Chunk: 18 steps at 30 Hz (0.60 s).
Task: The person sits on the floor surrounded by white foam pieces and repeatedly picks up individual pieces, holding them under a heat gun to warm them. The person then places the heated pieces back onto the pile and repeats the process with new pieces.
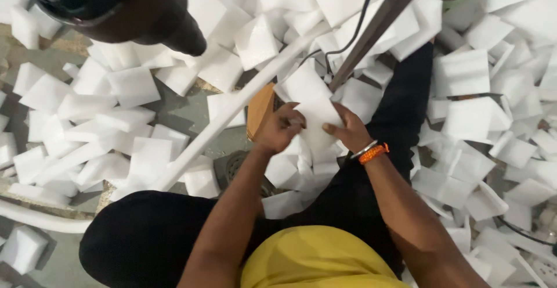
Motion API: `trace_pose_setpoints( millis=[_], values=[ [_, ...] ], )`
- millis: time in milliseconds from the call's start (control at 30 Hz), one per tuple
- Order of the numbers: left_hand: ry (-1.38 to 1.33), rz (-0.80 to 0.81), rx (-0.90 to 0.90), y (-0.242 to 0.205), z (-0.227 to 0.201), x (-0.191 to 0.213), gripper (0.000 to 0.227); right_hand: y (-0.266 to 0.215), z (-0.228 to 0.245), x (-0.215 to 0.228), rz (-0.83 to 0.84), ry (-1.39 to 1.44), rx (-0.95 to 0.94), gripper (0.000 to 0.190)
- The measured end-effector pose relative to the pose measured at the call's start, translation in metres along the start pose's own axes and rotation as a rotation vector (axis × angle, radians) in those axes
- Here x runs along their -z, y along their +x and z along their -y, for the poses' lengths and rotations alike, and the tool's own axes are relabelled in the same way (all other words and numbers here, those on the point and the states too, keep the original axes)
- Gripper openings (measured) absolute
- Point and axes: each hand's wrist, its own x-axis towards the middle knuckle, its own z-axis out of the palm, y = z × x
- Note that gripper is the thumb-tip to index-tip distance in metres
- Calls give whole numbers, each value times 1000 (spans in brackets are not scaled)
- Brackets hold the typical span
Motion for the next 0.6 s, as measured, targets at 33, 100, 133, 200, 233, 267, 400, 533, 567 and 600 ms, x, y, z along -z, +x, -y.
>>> trace_pose_setpoints(
  millis=[33, 100, 133, 200, 233, 267, 400, 533, 567, 600],
  values=[
    [-77, 28, -84, 3, 5, 2, 9, -6, -2, 4, 40, -11, -21, 74],
    [-265, 59, 146, 6, 18, 0, 15, -20, -7, 7, 69, -9, -40, 73],
    [-358, 77, 262, 10, 23, -2, 18, -28, -11, 7, 58, 4, -39, 73],
    [-362, -66, 406, 25, 32, -12, 35, -43, -21, 10, -32, 71, -70, 72],
    [-366, -135, 481, 32, 35, -18, 44, -49, -28, 11, -106, 125, -107, 70],
    [-95, -140, 350, 41, 38, -22, 49, -52, -36, 13, -180, 180, -143, 69],
    [788, -57, -57, 88, 59, -35, 66, -57, -65, 33, -406, 372, -160, 64],
    [1227, 41, -325, 120, 86, -51, 63, -53, -77, 46, -392, 298, -166, 62],
    [1276, 111, -271, 120, 91, -54, 54, -53, -77, 44, -366, 263, -158, 62],
    [1325, 181, -216, 117, 93, -58, 45, -52, -77, 43, -363, 259, -131, 60]
  ],
)
